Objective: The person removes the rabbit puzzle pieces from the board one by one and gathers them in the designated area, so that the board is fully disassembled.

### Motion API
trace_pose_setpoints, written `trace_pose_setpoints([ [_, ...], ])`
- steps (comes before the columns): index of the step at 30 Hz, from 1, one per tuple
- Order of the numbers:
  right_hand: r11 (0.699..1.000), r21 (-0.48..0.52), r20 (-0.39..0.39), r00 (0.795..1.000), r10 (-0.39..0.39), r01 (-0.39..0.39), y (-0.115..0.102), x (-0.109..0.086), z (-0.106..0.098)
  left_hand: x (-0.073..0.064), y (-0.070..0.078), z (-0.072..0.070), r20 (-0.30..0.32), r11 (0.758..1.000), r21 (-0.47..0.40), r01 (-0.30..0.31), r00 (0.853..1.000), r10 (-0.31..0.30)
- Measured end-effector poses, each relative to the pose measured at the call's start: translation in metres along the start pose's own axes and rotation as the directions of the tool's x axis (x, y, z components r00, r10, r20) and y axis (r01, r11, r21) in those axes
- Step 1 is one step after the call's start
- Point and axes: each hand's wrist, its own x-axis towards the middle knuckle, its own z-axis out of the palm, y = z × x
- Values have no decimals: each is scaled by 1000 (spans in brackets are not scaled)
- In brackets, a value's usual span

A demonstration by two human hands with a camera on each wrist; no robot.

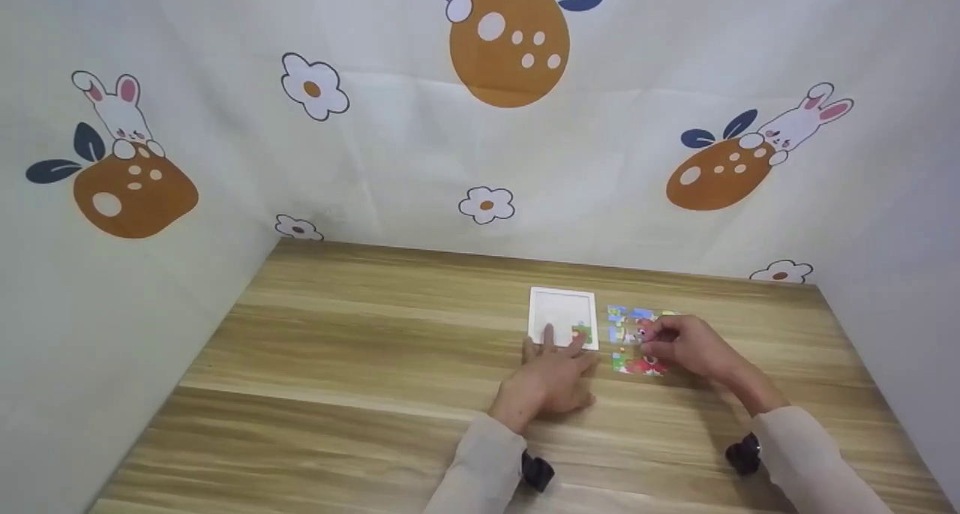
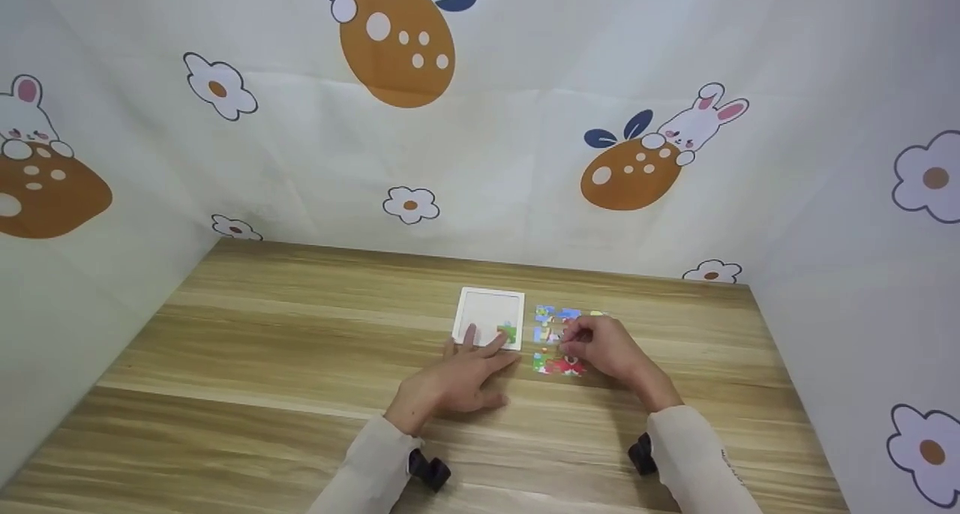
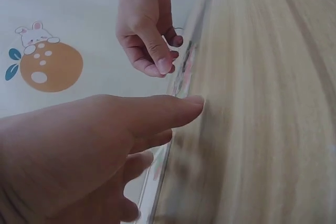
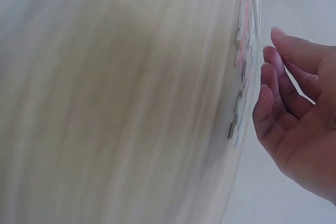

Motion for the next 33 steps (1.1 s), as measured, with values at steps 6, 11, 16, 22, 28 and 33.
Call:
trace_pose_setpoints([
  [6, 1000, -25, -46, 999, -20, 19, -14, 11, 9, -1, -23, -13, -94, 994, -98, -43, 995, 33],
  [11, 997, -14, -33, 997, -73, 72, -24, 23, 15, 0, -45, -18, -206, 983, -173, -69, 978, 32],
  [16, 992, -29, -5, 993, -120, 120, -33, 33, 23, 4, -59, -18, -256, 980, -164, -110, 965, 65],
  [22, 990, -54, 24, 992, -127, 128, -41, 44, 35, 9, -67, -12, -290, 980, -134, -145, 952, 101],
  [28, 987, -83, 43, 990, -133, 136, -46, 52, 44, 12, -69, -8, -314, 983, -86, -164, 940, 130],
  [33, 984, -106, 57, 989, -136, 141, -48, 55, 48, 12, -69, -6, -285, 987, -90, -136, 953, 105],
])
